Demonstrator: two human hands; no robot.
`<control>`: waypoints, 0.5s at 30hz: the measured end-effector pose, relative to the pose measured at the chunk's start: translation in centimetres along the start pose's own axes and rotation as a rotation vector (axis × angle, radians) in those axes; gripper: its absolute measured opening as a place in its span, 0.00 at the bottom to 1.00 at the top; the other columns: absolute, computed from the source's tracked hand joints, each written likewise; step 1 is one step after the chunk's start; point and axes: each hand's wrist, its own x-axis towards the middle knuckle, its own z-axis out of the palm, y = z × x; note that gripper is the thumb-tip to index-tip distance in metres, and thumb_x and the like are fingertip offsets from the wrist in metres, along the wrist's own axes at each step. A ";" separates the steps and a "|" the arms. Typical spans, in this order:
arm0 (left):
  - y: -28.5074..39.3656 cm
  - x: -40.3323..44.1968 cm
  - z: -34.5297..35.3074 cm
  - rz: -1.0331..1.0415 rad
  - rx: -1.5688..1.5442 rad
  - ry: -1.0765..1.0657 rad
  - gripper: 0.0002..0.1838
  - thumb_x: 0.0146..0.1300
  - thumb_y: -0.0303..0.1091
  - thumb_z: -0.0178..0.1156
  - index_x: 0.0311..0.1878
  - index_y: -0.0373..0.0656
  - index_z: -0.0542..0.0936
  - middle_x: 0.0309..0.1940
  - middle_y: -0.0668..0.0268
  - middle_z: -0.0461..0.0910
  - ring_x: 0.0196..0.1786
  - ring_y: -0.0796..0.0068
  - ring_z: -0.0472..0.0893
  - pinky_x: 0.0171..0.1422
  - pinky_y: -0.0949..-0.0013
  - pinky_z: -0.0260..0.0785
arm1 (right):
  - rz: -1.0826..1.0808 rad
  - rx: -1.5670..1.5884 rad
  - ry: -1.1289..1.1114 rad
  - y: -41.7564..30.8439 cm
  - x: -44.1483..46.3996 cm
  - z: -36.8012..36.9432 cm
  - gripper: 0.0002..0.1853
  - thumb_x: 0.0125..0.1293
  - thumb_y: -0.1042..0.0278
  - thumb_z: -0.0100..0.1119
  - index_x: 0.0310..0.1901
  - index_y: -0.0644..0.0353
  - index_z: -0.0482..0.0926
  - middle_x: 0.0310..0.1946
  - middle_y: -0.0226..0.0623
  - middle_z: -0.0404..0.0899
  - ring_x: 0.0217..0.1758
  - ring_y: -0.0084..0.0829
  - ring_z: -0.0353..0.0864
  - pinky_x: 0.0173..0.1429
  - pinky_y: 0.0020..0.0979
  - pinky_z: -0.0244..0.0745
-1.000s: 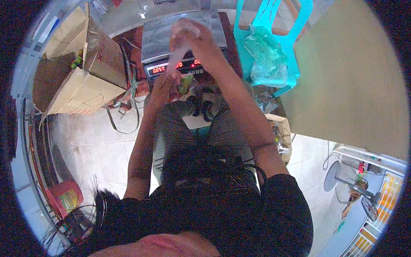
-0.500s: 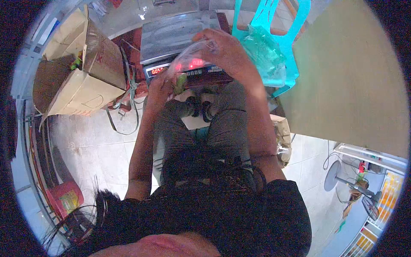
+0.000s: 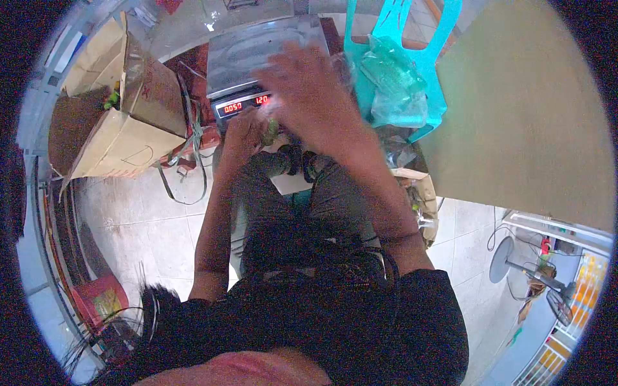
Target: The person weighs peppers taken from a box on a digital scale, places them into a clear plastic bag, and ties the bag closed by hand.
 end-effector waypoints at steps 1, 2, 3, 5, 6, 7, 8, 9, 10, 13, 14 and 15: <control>1.4 0.3 -0.5 0.005 -0.022 0.020 0.10 0.58 0.28 0.54 0.41 0.32 0.76 0.38 0.49 0.76 0.43 0.42 0.76 0.47 0.49 0.67 | -0.010 -0.027 -0.055 -0.6 -0.6 2.9 0.27 0.52 0.72 0.65 0.57 0.58 0.75 0.49 0.40 0.78 0.61 0.41 0.72 0.71 0.47 0.56; 2.1 0.5 -0.9 0.008 -0.044 0.041 0.10 0.57 0.27 0.55 0.40 0.32 0.76 0.38 0.48 0.76 0.43 0.41 0.75 0.47 0.49 0.67 | -0.022 -0.052 -0.110 -0.7 -1.4 5.3 0.28 0.52 0.71 0.64 0.58 0.57 0.73 0.51 0.41 0.78 0.64 0.43 0.70 0.72 0.50 0.52; 1.8 0.2 -0.7 0.054 -0.026 0.107 0.10 0.57 0.27 0.56 0.41 0.32 0.76 0.39 0.49 0.76 0.44 0.42 0.75 0.48 0.49 0.66 | 0.016 0.006 -0.160 -0.3 -2.5 7.1 0.27 0.54 0.71 0.63 0.58 0.58 0.73 0.50 0.42 0.78 0.63 0.44 0.70 0.71 0.50 0.55; 0.8 -0.5 0.0 0.137 0.011 0.243 0.10 0.55 0.26 0.56 0.41 0.33 0.76 0.40 0.49 0.76 0.47 0.43 0.75 0.50 0.49 0.66 | 0.083 0.126 -0.267 1.0 -4.2 10.2 0.25 0.56 0.71 0.60 0.59 0.60 0.72 0.50 0.45 0.78 0.61 0.46 0.72 0.68 0.49 0.59; 1.2 -0.6 -0.6 0.103 0.015 0.206 0.11 0.55 0.26 0.56 0.42 0.33 0.76 0.41 0.50 0.76 0.48 0.44 0.74 0.51 0.49 0.65 | 0.140 0.230 -0.268 1.5 -4.9 11.2 0.24 0.58 0.71 0.59 0.58 0.61 0.73 0.49 0.46 0.78 0.59 0.47 0.73 0.65 0.48 0.62; 2.0 -0.7 -1.7 0.069 0.016 0.164 0.12 0.55 0.26 0.56 0.43 0.34 0.76 0.42 0.51 0.76 0.49 0.44 0.74 0.52 0.49 0.65 | 0.200 0.335 -0.270 1.8 -5.4 11.5 0.22 0.59 0.71 0.58 0.57 0.61 0.73 0.48 0.48 0.78 0.56 0.49 0.75 0.63 0.47 0.65; 2.4 -0.7 -2.3 0.038 0.016 0.120 0.13 0.55 0.26 0.57 0.44 0.35 0.77 0.42 0.52 0.76 0.50 0.45 0.74 0.53 0.50 0.64 | 0.266 0.438 -0.270 2.1 -5.9 11.7 0.20 0.60 0.71 0.57 0.55 0.62 0.73 0.46 0.49 0.79 0.54 0.50 0.76 0.60 0.46 0.68; 2.2 -0.8 -2.4 0.026 0.015 0.077 0.13 0.55 0.26 0.57 0.44 0.35 0.77 0.43 0.53 0.76 0.51 0.47 0.74 0.54 0.50 0.64 | 0.246 0.446 -0.250 2.6 -6.6 11.7 0.19 0.61 0.70 0.56 0.54 0.63 0.74 0.44 0.50 0.79 0.51 0.51 0.77 0.57 0.46 0.69; 1.7 -0.7 -2.5 0.016 0.014 0.035 0.13 0.54 0.26 0.57 0.45 0.36 0.77 0.43 0.54 0.76 0.51 0.48 0.74 0.54 0.50 0.63 | 0.227 0.452 -0.230 2.7 -6.6 11.0 0.17 0.62 0.68 0.56 0.52 0.64 0.74 0.42 0.51 0.79 0.48 0.52 0.77 0.53 0.45 0.71; 0.1 0.0 -2.0 0.097 0.096 0.001 0.14 0.54 0.25 0.56 0.45 0.37 0.77 0.42 0.56 0.76 0.51 0.51 0.74 0.54 0.52 0.63 | 0.251 0.548 -0.341 2.6 -5.9 8.3 0.14 0.65 0.63 0.56 0.46 0.64 0.76 0.37 0.50 0.78 0.42 0.54 0.78 0.46 0.45 0.71; -0.1 0.3 -2.0 0.138 0.141 0.006 0.14 0.54 0.25 0.56 0.45 0.38 0.78 0.42 0.56 0.76 0.50 0.52 0.74 0.54 0.53 0.63 | 0.270 0.597 -0.408 2.4 -5.5 7.4 0.14 0.65 0.61 0.56 0.44 0.63 0.76 0.35 0.50 0.78 0.40 0.54 0.78 0.44 0.46 0.71; -0.1 0.4 -2.1 0.176 0.142 0.014 0.13 0.54 0.25 0.56 0.45 0.38 0.78 0.42 0.56 0.76 0.50 0.52 0.74 0.54 0.53 0.63 | 0.283 0.574 -0.466 2.2 -5.4 6.6 0.14 0.66 0.59 0.56 0.43 0.63 0.76 0.34 0.49 0.78 0.40 0.53 0.78 0.43 0.46 0.70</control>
